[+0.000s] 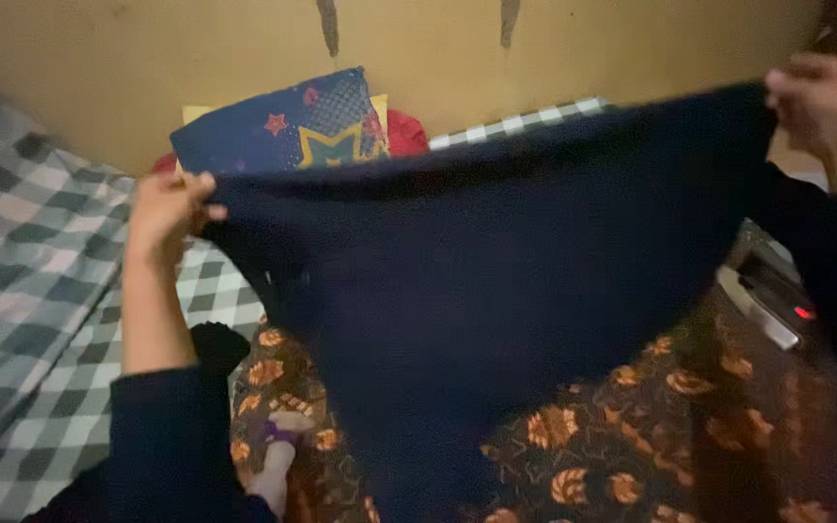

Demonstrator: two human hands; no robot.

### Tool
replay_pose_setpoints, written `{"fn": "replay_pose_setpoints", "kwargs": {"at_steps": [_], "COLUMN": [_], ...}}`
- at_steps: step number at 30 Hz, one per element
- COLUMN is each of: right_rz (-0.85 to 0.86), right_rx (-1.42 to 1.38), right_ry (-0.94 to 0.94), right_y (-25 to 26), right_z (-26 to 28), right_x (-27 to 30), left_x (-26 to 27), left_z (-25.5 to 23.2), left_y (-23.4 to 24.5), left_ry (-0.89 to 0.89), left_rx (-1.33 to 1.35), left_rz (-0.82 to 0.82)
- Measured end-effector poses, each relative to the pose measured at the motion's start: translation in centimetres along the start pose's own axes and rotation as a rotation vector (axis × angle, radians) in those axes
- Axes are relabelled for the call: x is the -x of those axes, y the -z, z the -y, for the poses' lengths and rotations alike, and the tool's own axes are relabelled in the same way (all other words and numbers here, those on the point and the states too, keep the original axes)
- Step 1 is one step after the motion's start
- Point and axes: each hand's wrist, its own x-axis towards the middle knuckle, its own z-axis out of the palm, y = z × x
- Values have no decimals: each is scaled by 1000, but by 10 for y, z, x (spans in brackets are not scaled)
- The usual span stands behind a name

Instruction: The person irons several garments on a patterned cloth laid over a bed. They use a spray bottle to moisten the fabric and an iron to smooth a dark blue shirt, a grey shirt, and a white graphic t-shirt, folding each item after ironing.

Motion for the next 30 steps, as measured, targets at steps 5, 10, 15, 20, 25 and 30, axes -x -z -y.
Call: {"fn": "replay_pose_setpoints", "kwargs": {"at_steps": [5, 10, 15, 20, 25, 30], "right_rz": [-20, 28, 241, 535, 639, 384], "right_rx": [-164, -137, -52, 265, 482, 392], "right_ry": [129, 180, 308, 41, -273, -48], "right_y": [-9, -10, -4, -27, -32, -47], "right_z": [-5, -48, -130, -231, -255, -242], "right_x": [-21, -24, 18, 145, 207, 215], "left_x": [-20, 44, 145, 251, 301, 293], "left_z": [-56, -36, 83, 209, 264, 267], "left_y": [-2, 8, -15, -52, -81, -105], "left_ry": [-340, -189, 104, 458, 463, 450], "left_rx": [199, 127, -430, -811, -1210, -1141], "left_rz": [-134, -34, -52, 251, 380, 192]}}
